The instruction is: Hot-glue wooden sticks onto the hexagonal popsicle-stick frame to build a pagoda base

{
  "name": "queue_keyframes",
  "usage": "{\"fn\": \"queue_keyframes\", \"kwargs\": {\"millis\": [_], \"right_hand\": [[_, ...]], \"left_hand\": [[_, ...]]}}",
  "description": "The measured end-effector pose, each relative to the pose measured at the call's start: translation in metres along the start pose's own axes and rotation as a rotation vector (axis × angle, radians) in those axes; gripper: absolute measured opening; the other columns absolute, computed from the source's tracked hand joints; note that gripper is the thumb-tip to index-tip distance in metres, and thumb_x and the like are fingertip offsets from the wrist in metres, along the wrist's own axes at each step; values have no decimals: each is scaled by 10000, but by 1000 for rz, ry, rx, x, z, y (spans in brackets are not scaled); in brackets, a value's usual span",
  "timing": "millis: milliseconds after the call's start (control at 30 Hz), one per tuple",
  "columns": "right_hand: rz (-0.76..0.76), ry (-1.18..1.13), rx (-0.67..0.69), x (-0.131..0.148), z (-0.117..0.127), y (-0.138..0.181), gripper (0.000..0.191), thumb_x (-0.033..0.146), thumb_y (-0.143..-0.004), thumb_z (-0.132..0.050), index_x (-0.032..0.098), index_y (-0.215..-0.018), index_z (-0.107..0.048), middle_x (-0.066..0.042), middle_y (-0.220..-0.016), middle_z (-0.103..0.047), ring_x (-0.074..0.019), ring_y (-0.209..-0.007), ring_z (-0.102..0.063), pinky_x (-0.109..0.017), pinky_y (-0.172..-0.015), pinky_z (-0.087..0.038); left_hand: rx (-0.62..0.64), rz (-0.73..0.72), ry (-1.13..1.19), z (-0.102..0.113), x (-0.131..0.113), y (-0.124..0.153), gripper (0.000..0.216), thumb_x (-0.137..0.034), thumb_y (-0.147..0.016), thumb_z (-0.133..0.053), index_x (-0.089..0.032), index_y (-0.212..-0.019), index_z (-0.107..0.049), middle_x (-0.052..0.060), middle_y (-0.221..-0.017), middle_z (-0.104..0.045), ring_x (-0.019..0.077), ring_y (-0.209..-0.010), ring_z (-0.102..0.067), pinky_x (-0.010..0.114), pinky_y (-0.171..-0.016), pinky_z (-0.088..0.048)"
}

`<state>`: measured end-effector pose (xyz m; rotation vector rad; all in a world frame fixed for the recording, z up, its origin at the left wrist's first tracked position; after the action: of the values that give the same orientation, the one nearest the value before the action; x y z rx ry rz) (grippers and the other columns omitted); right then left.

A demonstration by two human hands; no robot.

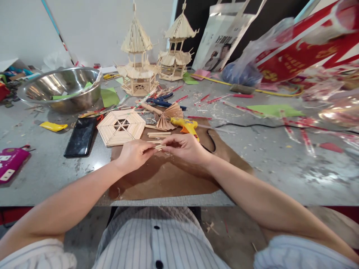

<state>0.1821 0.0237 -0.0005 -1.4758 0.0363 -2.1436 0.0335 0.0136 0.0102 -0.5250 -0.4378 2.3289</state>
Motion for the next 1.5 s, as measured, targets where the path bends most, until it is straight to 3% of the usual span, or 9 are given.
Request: {"fn": "queue_keyframes", "kwargs": {"millis": [1500], "right_hand": [[26,44,31,4,-3,1,172,283,-734,-605,147,-837,-635,-40,-748,-665,-120,-648,-598,-238,-600,-470]], "left_hand": [[-17,-53,15,-2,0,2,232,-294,-838,-485,-167,-808,-678,54,-693,-671,141,-633,-596,241,-588,-418]]}}
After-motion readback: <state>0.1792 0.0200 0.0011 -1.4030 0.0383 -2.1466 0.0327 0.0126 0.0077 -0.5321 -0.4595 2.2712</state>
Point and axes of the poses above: each hand's wrist, its own y-axis away from the middle knuckle, its own z-axis out of the back of the hand, x = y × z, the point moved 5 cm from there along -y, towards the middle knuckle
